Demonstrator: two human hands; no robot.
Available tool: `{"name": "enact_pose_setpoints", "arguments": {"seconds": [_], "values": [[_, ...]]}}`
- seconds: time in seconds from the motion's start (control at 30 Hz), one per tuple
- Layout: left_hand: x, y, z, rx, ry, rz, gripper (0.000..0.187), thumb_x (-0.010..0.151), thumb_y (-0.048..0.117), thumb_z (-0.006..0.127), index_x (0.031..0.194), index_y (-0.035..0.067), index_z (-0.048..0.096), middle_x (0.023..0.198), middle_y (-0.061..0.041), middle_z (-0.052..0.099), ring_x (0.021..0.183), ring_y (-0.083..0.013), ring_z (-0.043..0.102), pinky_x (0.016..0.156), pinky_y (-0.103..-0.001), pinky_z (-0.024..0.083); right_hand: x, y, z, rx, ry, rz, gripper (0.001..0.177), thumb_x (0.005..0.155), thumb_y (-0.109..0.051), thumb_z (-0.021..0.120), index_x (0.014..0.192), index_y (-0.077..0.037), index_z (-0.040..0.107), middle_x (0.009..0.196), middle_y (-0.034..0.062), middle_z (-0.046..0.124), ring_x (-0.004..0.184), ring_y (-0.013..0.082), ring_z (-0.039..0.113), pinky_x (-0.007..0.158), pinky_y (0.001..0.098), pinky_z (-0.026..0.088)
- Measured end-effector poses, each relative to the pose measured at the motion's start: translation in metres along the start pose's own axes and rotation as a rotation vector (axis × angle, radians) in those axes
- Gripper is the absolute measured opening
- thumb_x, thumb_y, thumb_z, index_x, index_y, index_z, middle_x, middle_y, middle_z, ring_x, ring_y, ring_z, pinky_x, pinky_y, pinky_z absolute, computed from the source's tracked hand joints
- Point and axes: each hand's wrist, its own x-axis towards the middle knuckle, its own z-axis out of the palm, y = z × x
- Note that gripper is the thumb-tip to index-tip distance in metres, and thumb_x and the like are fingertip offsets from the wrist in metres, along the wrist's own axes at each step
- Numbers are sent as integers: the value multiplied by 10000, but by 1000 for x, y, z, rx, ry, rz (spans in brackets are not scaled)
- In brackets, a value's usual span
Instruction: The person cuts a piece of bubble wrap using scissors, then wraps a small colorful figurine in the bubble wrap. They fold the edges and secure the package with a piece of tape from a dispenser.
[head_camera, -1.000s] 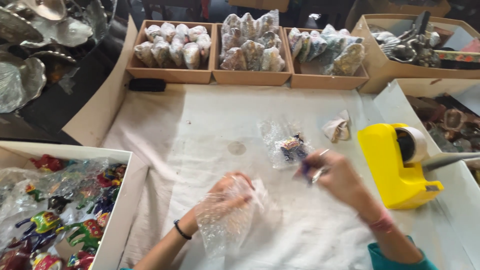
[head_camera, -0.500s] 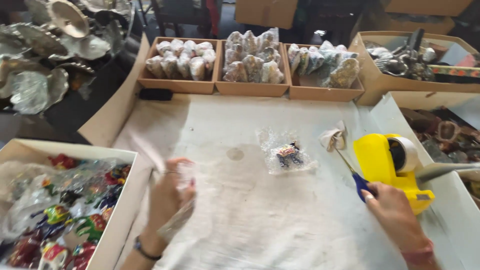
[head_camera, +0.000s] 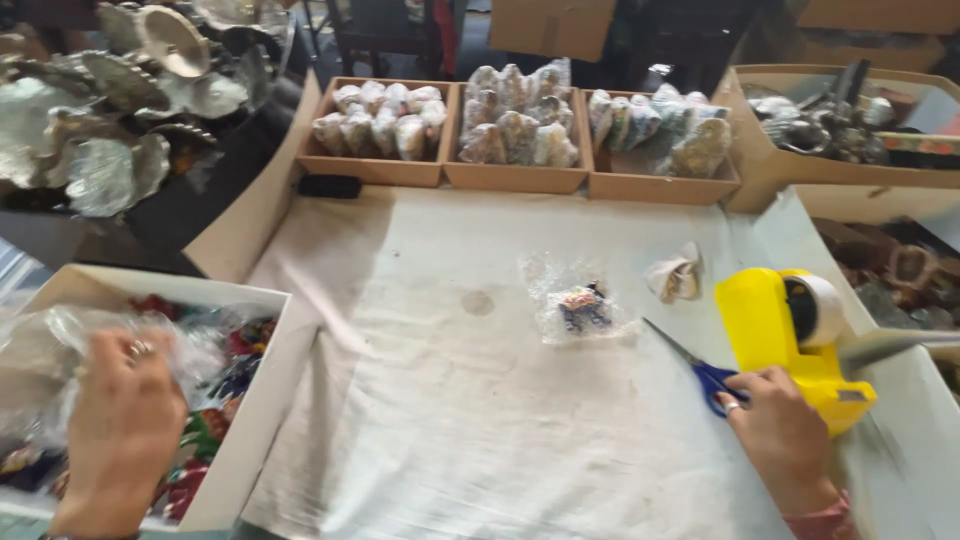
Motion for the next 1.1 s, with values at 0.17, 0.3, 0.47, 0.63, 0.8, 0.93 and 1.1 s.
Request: {"name": "enact_pose_setpoints", "arguments": {"seconds": [0.17, 0.3, 0.47, 0.63, 0.8, 0.93, 1.1], "values": [[-27, -178, 222, -147, -412, 420, 522, 828, 323, 743, 1251, 53, 597, 1223, -199, 619, 1106, -403, 642, 956, -436, 537, 9, -11, -20, -147, -158, 75, 276, 870, -385, 759, 1051, -177, 778, 1050, 65, 719, 953, 312, 721, 810, 432, 576], [-14, -194, 218, -225, -527, 47, 433, 772, 237, 783, 1193, 165, 709, 1150, -91, 755, 1100, -269, 741, 988, -386, 587, 14, -15, -11, 37, 83, -243, 561, 743, -415, 766, 1174, -61, 709, 1027, 144, 697, 881, 357, 704, 707, 448, 569], [17, -173, 214, -37, -512, 0, 509, 715, 191, 775, 1209, 106, 683, 1120, -133, 760, 1088, -283, 731, 973, -387, 578, 14, -13, 7, -95, 40, -209, 332, 863, -417, 715, 1015, -121, 715, 923, 113, 703, 874, 315, 721, 711, 431, 579], [21, -167, 213, 322, -581, 123, 665, 661, 411, 793, 1260, 159, 656, 1129, -106, 732, 1116, -265, 707, 1052, -404, 540, 2, -6, 6, -173, -51, -92, 287, 898, -395, 700, 939, -111, 687, 875, 106, 722, 807, 306, 728, 693, 427, 584], [7, -264, 314, -24, -552, 199, 547, 699, 364, 759, 1169, 85, 735, 1048, -164, 783, 1016, -309, 762, 977, -441, 590, -22, 18, 6, -177, 1, -107, 245, 876, -291, 682, 1012, -90, 706, 899, 100, 740, 802, 302, 740, 679, 393, 599], [-7, -167, 245, 28, -82, 180, 519, 778, 480, 713, 1139, 108, 700, 988, -155, 734, 952, -279, 723, 972, -370, 583, -37, 10, -26, -345, -160, -16, 218, 913, -351, 678, 1000, -155, 715, 912, 51, 741, 854, 257, 746, 721, 378, 601], [51, 125, -49, 113, -502, 250, 532, 938, 565, 513, 1292, 200, 669, 1209, -40, 731, 1027, -201, 748, 916, -354, 602, -8, -25, -55, -62, -225, -116, 314, 825, -435, 745, 1045, -210, 750, 907, 44, 741, 856, 276, 725, 723, 411, 579]]}}
